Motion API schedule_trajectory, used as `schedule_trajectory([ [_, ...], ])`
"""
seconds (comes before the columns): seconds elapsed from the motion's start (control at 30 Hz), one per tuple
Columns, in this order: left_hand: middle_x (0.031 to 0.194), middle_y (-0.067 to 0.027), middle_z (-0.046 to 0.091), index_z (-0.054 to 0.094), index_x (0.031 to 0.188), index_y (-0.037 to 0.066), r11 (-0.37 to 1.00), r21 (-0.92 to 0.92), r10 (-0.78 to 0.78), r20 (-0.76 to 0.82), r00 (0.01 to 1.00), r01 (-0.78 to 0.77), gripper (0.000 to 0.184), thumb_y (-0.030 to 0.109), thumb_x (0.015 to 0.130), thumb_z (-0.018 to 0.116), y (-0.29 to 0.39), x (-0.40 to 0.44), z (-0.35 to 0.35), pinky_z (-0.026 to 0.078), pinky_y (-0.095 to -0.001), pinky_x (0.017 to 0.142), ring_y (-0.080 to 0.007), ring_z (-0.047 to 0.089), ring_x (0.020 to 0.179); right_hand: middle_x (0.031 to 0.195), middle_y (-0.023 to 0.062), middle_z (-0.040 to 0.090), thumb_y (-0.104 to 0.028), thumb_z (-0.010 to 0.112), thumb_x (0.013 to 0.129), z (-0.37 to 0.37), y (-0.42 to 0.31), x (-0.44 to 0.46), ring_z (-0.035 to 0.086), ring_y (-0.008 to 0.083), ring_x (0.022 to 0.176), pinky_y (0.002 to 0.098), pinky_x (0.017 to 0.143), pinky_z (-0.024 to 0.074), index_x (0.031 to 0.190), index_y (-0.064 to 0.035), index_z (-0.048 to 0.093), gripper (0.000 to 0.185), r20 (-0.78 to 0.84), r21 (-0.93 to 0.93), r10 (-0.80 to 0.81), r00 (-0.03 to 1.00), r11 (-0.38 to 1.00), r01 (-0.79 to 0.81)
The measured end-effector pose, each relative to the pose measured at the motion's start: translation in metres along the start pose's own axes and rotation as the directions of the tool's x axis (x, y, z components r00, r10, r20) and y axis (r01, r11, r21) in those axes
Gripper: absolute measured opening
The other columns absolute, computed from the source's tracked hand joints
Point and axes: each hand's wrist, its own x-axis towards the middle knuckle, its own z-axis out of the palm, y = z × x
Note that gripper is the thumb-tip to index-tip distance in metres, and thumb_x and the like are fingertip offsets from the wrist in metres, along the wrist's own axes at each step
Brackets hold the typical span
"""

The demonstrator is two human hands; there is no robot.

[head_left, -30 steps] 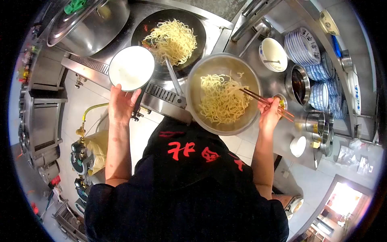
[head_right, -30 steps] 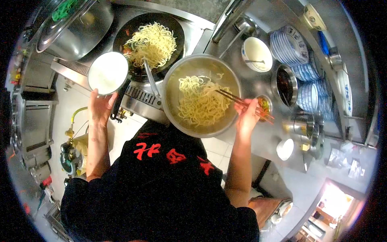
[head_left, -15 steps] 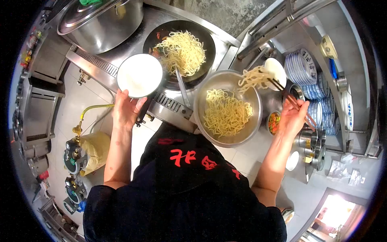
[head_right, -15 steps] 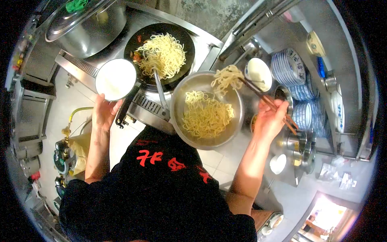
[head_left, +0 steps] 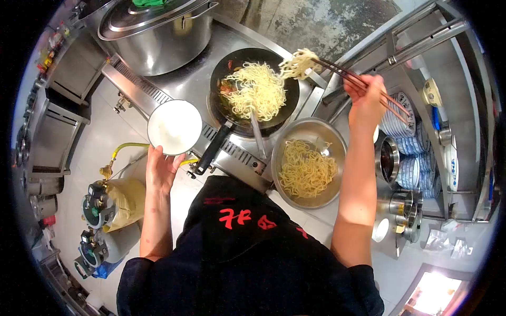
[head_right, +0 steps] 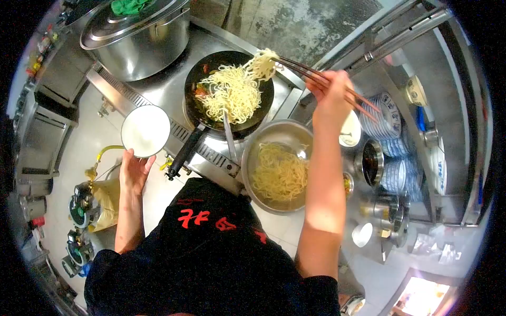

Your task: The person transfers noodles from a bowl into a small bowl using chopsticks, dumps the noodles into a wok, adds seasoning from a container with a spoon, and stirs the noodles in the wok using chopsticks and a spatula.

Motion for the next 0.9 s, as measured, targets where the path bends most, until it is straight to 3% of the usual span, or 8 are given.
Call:
schedule_trajectory([
  [0.13, 0.131, -0.0113, 0.043, 0.04, 0.129, 0.007, 1.0, 0.019, 0.0, -0.017, 1.0, 0.0, 0.051, 0.031, 0.088, 0.058, 0.011, -0.001, -0.006, 0.049, -0.0405, 0.091, -0.0266, 0.048, 0.114, 0.082, 0.0137, 0.063, -0.03, 0.045, 0.096, 0.028, 0.015, 0.003, 0.064, 0.0195, 0.069, 0.0288, 0.06, 0.0554, 0.089, 0.0031, 0.057, 0.036, 0.129, -0.239, 0.063, 0.99, 0.971, -0.03],
  [0.23, 0.131, -0.0124, 0.042, 0.035, 0.132, 0.01, 0.999, -0.026, -0.036, -0.015, 0.999, 0.035, 0.055, 0.027, 0.086, 0.06, 0.012, 0.006, -0.007, 0.053, -0.0408, 0.087, -0.0288, 0.048, 0.116, 0.083, 0.0138, 0.063, -0.029, 0.046, 0.095, 0.032, -0.001, -0.015, 0.064, 0.019, 0.069, 0.0279, 0.06, 0.0555, 0.089, 0.0046, 0.058, 0.036, 0.106, -0.213, 0.002, 0.994, 0.977, 0.021],
  [0.4, 0.129, -0.0121, 0.045, 0.032, 0.133, 0.01, 0.988, 0.095, -0.133, 0.09, 0.987, 0.124, 0.055, 0.024, 0.086, 0.056, 0.0, 0.021, 0.023, 0.054, -0.0411, 0.085, -0.0289, 0.05, 0.116, 0.086, 0.0175, 0.063, -0.017, 0.044, 0.094, 0.009, -0.019, -0.075, 0.065, 0.0241, 0.074, 0.0324, 0.065, 0.0564, 0.085, 0.0029, 0.054, 0.024, -0.046, -0.025, 0.041, 0.998, 0.999, -0.042],
  [0.5, 0.129, -0.0117, 0.045, 0.031, 0.134, 0.011, 0.965, 0.191, -0.218, 0.216, 0.952, 0.177, 0.054, 0.021, 0.087, 0.054, -0.019, 0.032, 0.05, 0.056, -0.0397, 0.081, -0.0271, 0.051, 0.114, 0.092, 0.0194, 0.062, -0.025, 0.043, 0.097, -0.016, -0.018, -0.127, 0.063, 0.023, 0.073, 0.0358, 0.068, 0.0538, 0.089, 0.0014, 0.053, 0.029, 0.049, 0.135, 0.108, 0.993, 0.984, -0.114],
  [0.7, 0.132, -0.0138, 0.042, 0.029, 0.137, 0.011, 0.889, 0.339, -0.443, 0.473, 0.762, 0.307, 0.054, 0.018, 0.088, 0.05, -0.084, 0.021, 0.104, 0.054, -0.0431, 0.079, -0.0299, 0.05, 0.114, 0.098, 0.0179, 0.061, -0.036, 0.033, 0.099, -0.066, -0.02, -0.205, 0.063, 0.0219, 0.077, 0.0348, 0.071, 0.0532, 0.093, 0.0001, 0.054, 0.042, 0.123, -0.205, 0.074, 0.99, 0.978, -0.048],
  [0.73, 0.133, -0.0147, 0.041, 0.028, 0.138, 0.011, 0.87, 0.376, -0.48, 0.502, 0.719, 0.318, 0.055, 0.019, 0.088, 0.05, -0.092, 0.01, 0.118, 0.051, -0.0462, 0.083, -0.0317, 0.048, 0.116, 0.096, 0.0154, 0.062, -0.034, 0.033, 0.1, -0.069, -0.02, -0.216, 0.063, 0.0193, 0.078, 0.0324, 0.072, 0.0527, 0.094, 0.001, 0.057, 0.043, 0.053, -0.258, 0.148, 0.988, 0.957, -0.13],
  [0.87, 0.134, -0.0159, 0.039, 0.024, 0.14, 0.01, 0.81, 0.486, -0.584, 0.62, 0.524, 0.327, 0.06, 0.021, 0.087, 0.05, -0.114, -0.037, 0.145, 0.042, -0.0558, 0.093, -0.0353, 0.044, 0.12, 0.088, 0.0049, 0.061, -0.026, 0.039, 0.099, -0.099, -0.033, -0.256, 0.056, 0.01, 0.078, 0.024, 0.072, 0.0471, 0.096, 0.0, 0.061, 0.034, 0.047, -0.162, 0.219, 0.975, 0.964, -0.209],
  [0.9, 0.134, -0.0159, 0.039, 0.024, 0.14, 0.01, 0.789, 0.51, -0.613, 0.624, 0.485, 0.342, 0.061, 0.022, 0.086, 0.05, -0.118, -0.049, 0.146, 0.041, -0.0565, 0.093, -0.0352, 0.044, 0.12, 0.088, 0.0031, 0.06, -0.022, 0.044, 0.097, -0.103, -0.04, -0.272, 0.054, 0.0087, 0.076, 0.0233, 0.07, 0.0451, 0.099, -0.0014, 0.062, 0.027, -0.049, -0.155, 0.24, 0.97, 0.957, -0.244],
])
